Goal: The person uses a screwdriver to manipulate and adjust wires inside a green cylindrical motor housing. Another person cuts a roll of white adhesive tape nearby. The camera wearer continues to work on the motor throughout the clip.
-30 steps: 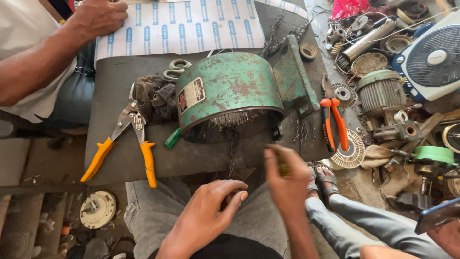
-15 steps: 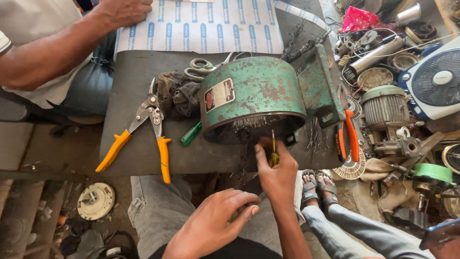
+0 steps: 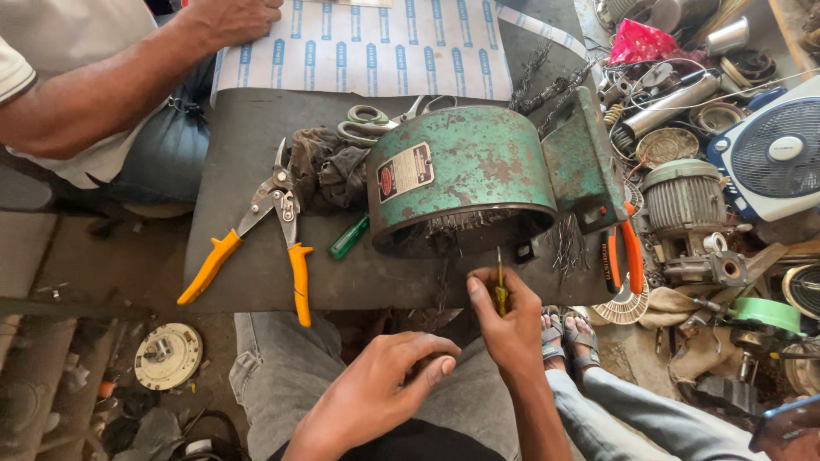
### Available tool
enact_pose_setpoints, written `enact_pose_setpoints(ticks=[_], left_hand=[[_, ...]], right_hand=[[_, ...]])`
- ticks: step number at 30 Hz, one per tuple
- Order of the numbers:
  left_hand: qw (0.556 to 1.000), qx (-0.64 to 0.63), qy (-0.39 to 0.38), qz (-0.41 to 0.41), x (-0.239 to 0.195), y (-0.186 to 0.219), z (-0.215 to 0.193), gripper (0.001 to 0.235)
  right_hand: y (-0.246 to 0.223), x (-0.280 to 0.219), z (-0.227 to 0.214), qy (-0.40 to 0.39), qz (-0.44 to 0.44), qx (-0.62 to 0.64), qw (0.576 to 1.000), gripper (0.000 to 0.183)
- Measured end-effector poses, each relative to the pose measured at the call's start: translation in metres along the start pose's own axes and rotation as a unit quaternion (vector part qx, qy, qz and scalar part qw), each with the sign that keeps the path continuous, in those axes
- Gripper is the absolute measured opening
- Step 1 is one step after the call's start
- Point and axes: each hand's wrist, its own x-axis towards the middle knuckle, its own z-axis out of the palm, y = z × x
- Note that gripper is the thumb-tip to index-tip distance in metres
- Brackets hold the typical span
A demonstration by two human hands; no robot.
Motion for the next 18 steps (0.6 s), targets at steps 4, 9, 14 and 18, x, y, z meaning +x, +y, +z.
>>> enact_pose_setpoints(ticks=[4, 9, 14, 18], left_hand=[[0.992, -0.008, 0.005, -0.127, 0.009, 0.006, -0.002, 0.026], [0.992, -0.038, 0.064, -0.1, 0.018, 0.014, 0.003, 0.031], [0.983, -0.133, 0.09, -0.085, 0.031, 0.021, 0.008, 0.028], [0.986, -0.043, 0.144, -0.074, 0.039, 0.024, 0.009, 0.03]], right_hand=[[0.008, -0.02, -0.009, -0.016, 0.018, 0.046, 0.999, 0.015], [0.016, -0.061, -0.028, -0.023, 0.062, 0.058, 0.996, 0.013], [0.012, -0.086, -0.043, -0.101, 0.098, 0.051, 0.989, 0.01], [0.002, -0.098, -0.055, -0.18, 0.109, 0.132, 0.969, 0.01]])
